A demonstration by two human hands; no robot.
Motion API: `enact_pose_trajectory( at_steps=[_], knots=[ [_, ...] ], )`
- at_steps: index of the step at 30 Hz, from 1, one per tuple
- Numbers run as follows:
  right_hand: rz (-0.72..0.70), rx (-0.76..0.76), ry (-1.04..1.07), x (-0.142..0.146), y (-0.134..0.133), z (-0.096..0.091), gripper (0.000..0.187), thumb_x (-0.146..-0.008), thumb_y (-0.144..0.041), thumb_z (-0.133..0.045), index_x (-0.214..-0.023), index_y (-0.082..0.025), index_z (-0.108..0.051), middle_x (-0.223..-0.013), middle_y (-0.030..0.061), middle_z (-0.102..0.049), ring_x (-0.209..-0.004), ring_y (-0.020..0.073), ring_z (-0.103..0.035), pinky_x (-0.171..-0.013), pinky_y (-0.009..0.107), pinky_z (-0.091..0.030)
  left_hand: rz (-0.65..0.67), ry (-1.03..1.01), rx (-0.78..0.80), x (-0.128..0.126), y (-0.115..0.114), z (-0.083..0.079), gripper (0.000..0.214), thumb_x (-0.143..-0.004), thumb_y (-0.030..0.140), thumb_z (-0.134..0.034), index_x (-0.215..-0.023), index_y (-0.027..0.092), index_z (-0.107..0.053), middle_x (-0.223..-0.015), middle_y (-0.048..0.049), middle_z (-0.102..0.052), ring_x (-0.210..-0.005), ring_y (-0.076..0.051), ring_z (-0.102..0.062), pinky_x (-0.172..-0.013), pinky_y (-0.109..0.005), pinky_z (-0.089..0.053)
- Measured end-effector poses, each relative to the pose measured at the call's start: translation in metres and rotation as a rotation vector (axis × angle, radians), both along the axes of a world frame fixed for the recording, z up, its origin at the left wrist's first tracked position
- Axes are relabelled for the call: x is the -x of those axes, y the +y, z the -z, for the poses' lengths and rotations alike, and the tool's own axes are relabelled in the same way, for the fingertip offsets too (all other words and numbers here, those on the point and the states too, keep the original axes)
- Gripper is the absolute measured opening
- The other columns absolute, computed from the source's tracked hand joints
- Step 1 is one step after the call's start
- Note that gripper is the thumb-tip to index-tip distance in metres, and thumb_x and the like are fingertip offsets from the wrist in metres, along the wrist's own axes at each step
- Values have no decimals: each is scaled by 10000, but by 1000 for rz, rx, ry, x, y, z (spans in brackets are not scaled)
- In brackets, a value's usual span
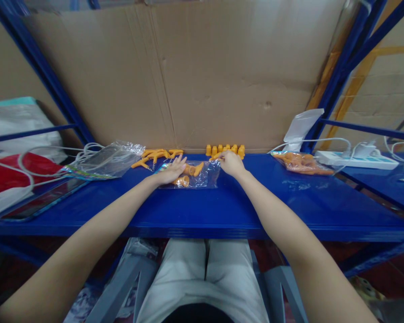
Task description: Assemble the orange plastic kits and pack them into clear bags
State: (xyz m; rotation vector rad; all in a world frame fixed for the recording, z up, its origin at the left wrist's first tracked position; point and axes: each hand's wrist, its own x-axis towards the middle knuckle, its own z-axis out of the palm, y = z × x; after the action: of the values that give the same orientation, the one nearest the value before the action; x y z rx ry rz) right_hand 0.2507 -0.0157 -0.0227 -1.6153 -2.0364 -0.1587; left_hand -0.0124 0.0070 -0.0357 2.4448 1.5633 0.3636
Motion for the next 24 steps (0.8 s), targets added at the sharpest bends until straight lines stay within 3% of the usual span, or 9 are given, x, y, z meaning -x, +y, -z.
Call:
enact_pose_trajectory(
  at_steps=[3, 6, 9, 14, 20, 24],
  knots=[
    [67, 78, -63, -11, 1, 3, 379, -873, -213, -486, -1200, -222, -677, -1278, 102, -637, -1208, 317, -563, -957, 474, -477, -9, 28, 13, -1, 0, -1, 692, -947, 500, -130, -1551, 162, -159, -1619, -81, -20, -1486, -260, 27, -1189, -482, -72],
    [40, 172, -164, -14, 1, 5, 344, -845, -223, -522, -1131, -228, -713, -1249, 119, -645, -1200, 344, -559, -927, 504, -489, -29, 39, 20, 1, 3, 1, 696, -945, 507, -136, -1550, 165, -169, -1619, -78, -36, -1486, -265, 24, -1188, -483, -77],
    [16, 146, -158, -12, 0, 3, 307, -851, -233, -517, -1054, -186, -742, -1179, 146, -670, -1149, 341, -589, -939, 498, -481, -49, 44, 16, 4, 7, 3, 705, -941, 528, -119, -1552, 181, -160, -1619, -76, -47, -1488, -271, 14, -1183, -502, -80],
    [-204, 182, -52, -11, 7, 0, 327, -854, -130, -435, -895, -126, -759, -991, 134, -727, -1009, 261, -656, -948, 413, -483, -84, 38, 28, 13, 9, 0, 713, -937, 537, -127, -1553, 180, -163, -1622, -79, -36, -1490, -284, 11, -1177, -511, -102],
    [-452, 226, -23, -26, 16, 9, 393, -786, -64, -469, -1054, -181, -732, -1172, 107, -686, -1131, 267, -610, -1009, 487, -447, -96, 31, 23, 18, 9, -2, 719, -931, 526, -118, -1554, 168, -159, -1628, -79, -29, -1491, -272, 14, -1182, -508, -82],
    [-482, 202, -76, -26, 15, 14, 395, -777, -67, -508, -1090, -199, -710, -1191, 121, -653, -1142, 279, -596, -1017, 496, -440, -120, 32, 6, 17, 9, -1, 701, -930, 504, -117, -1550, 184, -191, -1632, -55, -40, -1489, -264, 36, -1187, -498, -82]
  ],
)
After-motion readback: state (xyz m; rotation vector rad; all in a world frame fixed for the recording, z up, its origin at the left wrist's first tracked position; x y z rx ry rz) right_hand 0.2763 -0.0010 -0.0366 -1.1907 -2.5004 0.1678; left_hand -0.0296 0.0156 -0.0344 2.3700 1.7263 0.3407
